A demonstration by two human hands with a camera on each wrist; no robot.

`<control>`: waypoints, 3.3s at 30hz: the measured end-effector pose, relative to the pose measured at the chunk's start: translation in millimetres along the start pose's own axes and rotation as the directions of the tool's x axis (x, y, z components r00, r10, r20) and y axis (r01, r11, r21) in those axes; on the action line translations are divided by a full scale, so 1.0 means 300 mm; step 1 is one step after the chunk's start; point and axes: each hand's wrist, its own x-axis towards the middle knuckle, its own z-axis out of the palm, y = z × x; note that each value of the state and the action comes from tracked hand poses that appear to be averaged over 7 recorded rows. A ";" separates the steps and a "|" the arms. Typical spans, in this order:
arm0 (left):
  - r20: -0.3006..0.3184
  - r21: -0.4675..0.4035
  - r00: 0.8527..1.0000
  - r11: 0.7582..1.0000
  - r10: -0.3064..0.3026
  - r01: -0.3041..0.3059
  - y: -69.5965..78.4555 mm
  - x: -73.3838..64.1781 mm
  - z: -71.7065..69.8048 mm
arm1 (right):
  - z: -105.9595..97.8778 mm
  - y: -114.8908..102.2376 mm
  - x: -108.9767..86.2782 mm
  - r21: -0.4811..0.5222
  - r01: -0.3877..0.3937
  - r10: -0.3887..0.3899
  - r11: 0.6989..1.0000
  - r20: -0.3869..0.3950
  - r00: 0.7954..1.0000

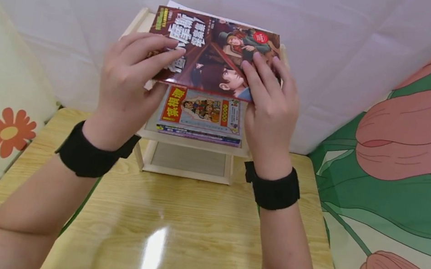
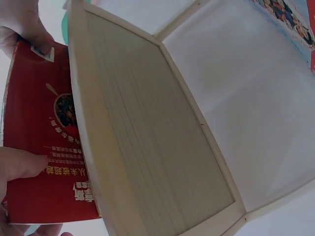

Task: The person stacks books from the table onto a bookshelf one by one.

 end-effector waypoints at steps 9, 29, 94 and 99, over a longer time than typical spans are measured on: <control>-0.030 -0.110 0.997 0.991 0.077 -0.080 0.000 -0.027 -0.001 | -0.010 0.001 0.009 -0.087 -0.072 0.077 0.994 0.046 0.996; -0.075 -0.151 0.997 0.988 -0.007 -0.005 0.008 -0.033 -0.012 | -0.027 -0.027 -0.041 0.132 -0.059 0.080 0.990 -0.162 0.983; 0.121 0.039 0.982 0.989 -0.146 0.143 -0.009 -0.103 0.092 | 0.073 0.035 -0.092 -0.118 0.025 -0.007 0.993 0.148 0.989; 0.117 0.058 0.983 0.989 -0.143 0.137 -0.009 -0.102 0.096 | 0.075 0.035 -0.092 -0.122 0.027 -0.009 0.992 0.151 0.989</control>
